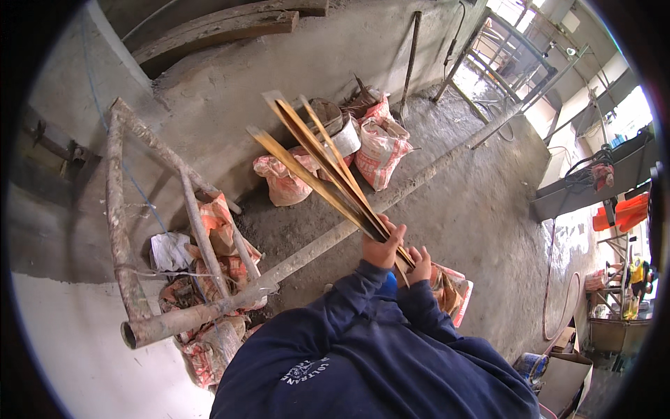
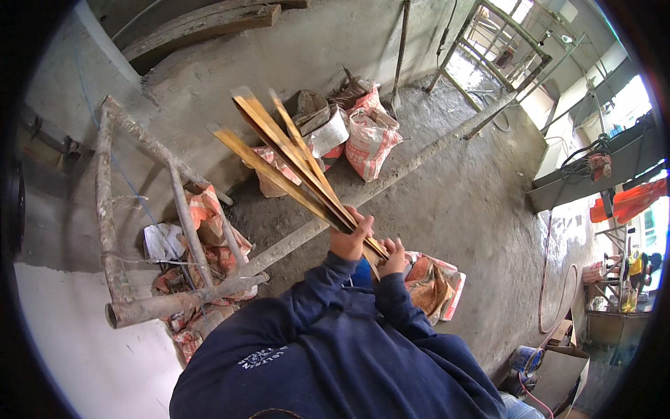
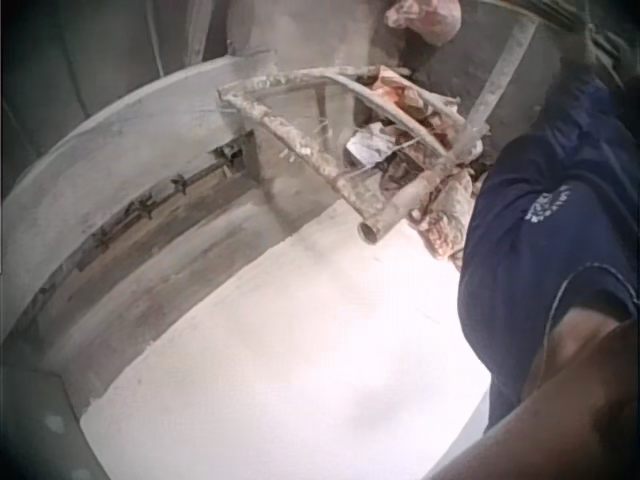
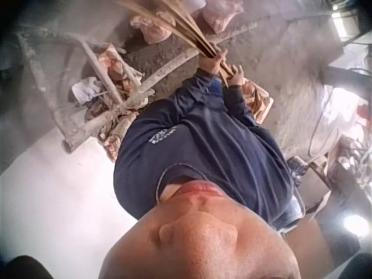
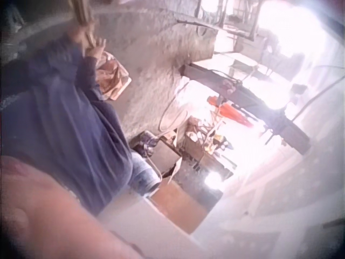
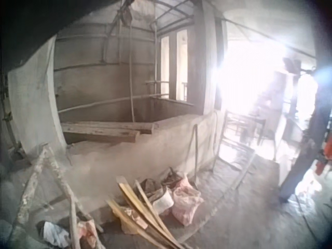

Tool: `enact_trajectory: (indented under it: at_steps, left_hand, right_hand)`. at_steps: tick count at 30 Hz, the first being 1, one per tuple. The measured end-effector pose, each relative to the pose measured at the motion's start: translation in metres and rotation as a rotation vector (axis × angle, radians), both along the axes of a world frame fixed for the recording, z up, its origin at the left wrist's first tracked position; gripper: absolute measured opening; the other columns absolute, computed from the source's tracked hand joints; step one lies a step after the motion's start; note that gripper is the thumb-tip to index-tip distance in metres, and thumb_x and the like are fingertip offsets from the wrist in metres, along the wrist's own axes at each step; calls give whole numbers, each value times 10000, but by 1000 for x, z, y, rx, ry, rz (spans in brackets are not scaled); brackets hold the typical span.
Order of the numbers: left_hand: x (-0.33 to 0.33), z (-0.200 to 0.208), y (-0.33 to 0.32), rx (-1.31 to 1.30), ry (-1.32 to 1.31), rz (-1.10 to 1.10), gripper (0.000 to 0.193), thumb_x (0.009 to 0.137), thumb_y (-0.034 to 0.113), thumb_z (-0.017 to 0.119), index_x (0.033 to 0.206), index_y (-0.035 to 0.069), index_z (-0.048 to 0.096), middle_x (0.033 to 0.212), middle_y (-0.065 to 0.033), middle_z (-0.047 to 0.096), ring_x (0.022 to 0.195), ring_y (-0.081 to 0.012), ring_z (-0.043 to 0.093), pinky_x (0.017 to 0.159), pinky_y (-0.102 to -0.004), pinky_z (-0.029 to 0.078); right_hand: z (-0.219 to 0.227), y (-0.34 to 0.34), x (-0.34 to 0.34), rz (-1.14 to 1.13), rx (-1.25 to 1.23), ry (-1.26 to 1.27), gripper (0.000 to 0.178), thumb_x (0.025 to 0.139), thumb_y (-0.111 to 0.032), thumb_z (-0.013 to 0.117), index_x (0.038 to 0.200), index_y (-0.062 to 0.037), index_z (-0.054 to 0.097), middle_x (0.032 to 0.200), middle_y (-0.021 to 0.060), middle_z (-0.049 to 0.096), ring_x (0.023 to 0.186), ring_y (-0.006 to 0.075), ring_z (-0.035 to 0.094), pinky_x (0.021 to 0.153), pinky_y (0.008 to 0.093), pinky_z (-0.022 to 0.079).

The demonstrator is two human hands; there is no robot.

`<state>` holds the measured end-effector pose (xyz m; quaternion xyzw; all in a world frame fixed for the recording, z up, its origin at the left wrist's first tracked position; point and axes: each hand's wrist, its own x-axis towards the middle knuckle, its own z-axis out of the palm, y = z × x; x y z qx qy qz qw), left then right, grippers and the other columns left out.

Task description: The person moves around a cluttered room, picking up and moving various sacks and a wooden plank. They lift and reposition several large sacks, some of which appear to contain construction materials, and briefly handle a long wooden plank before placing it back down.

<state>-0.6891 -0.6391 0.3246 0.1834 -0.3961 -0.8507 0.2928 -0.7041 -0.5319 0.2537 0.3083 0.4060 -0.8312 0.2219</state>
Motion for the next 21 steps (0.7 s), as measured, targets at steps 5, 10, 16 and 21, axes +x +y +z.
enact_trajectory:
  at_steps: [5,10,16,21]
  left_hand:
    - [-52,-6,-71,-21,8,108,290,715,4,580,915,16,370,642,-37,513,480,-108,485,450,-230,415]
    - [-97,-26,-119,-69,-62,111,290,714,-12,574,920,13,372,660,-60,523,525,-128,520,488,-242,447]
    - [-179,-49,-155,-3,-275,140,299,689,-42,582,895,29,376,650,-43,514,511,-114,517,519,-257,469]
    - [-239,-87,-186,39,-337,95,291,689,24,605,867,22,375,691,-54,512,585,-135,547,559,-263,475]
  right_hand:
    - [28,-43,-22,380,73,310,312,791,-319,461,930,-41,487,825,50,536,742,171,538,660,294,445]
    - [36,-80,-114,969,310,546,365,731,-230,582,963,9,433,840,66,518,785,123,500,681,257,412]
    - [50,-131,-226,1450,766,1092,593,646,-294,622,1095,-16,352,901,190,517,810,293,537,712,353,430]
    - [36,-184,-279,1382,847,1263,481,648,-170,530,1077,-21,370,891,207,507,792,359,521,671,406,431]
